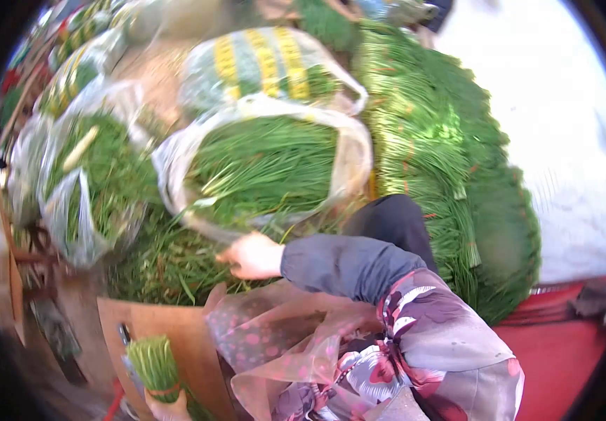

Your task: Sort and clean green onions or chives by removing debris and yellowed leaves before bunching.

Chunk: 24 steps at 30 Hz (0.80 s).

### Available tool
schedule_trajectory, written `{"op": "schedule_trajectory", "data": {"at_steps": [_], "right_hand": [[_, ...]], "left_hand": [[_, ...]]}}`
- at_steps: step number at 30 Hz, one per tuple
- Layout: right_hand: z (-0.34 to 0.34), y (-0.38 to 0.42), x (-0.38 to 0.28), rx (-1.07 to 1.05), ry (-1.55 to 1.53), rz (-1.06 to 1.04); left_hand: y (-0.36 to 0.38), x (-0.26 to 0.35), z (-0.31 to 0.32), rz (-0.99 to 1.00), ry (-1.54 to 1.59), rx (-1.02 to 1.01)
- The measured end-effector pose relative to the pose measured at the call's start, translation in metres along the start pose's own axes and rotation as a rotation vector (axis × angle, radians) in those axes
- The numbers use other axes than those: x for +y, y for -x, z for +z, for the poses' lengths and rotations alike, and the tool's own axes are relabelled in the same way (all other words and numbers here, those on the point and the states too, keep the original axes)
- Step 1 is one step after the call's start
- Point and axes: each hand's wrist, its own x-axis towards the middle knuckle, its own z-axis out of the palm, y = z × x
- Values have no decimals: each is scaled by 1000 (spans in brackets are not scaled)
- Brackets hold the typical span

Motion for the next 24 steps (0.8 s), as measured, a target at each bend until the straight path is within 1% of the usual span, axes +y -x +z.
{"op": "schedule_trajectory", "data": {"at_steps": [2, 3, 4, 5, 6, 7, 8, 9, 10, 11, 12, 14, 15, 16, 17, 18, 20, 21, 22, 23, 24], "right_hand": [[1, 32, 16, -146, -245, 66], [-8, 60, 9, -90, -230, -97], [-19, 76, -5, -100, -254, -142], [-24, 88, -15, -162, -413, -189], [-10, 85, -15, -565, -901, -57], [-17, 98, -24, -633, -1034, -143], [-9, 99, -26, -743, -1110, -192], [-4, 100, -29, -859, -1193, -238], [-13, 103, -32, -837, -1184, -272], [-20, 107, -36, -900, -1377, -305], [-28, 118, -40, -966, -1579, -338], [-50, 147, -44, -790, -2369, -184], [-53, 147, -28, -823, -2447, -395], [-60, 146, -9, -858, -2511, -603], [-76, 167, 14, -796, -2475, -630], [-99, 203, 40, -743, -2432, -641], [-126, 271, 55, 84, -2225, -531], [-130, 289, 76, 301, -2143, -604], [-133, 304, 95, 516, -2050, -665], [-133, 318, 113, 658, -2043, -684], [-133, 331, 133, 795, -2028, -699]], "left_hand": [[-3, -30, -8, 129, 126, 111], [-4, 5, -28, 113, 137, 183], [-8, 45, -52, 97, 148, 266], [-16, 72, -64, 193, 147, 362], [-17, 101, -83, 278, 131, 431], [-22, 117, -95, 314, 109, 412], [-23, 137, -99, 336, 104, 436], [-24, 171, -106, 412, 273, 306], [-29, 205, -109, 497, 441, 175], [-35, 239, -107, 534, 432, 189], [-40, 277, -100, 719, 315, 128], [-45, 364, -84, 1075, 77, -7], [-36, 416, -79, 1358, -100, -73], [-29, 453, -68, 1496, -132, -55], [-25, 483, -59, 1579, -288, 7], [-22, 508, -48, 1633, -310, 88], [-27, 541, -39, 1716, -255, 153], [-28, 547, -34, 1714, -253, 150], [-30, 552, -30, 1693, -126, 101], [-33, 555, -24, 1664, -4, 52], [-39, 552, -11, 1654, -7, 44]]}}
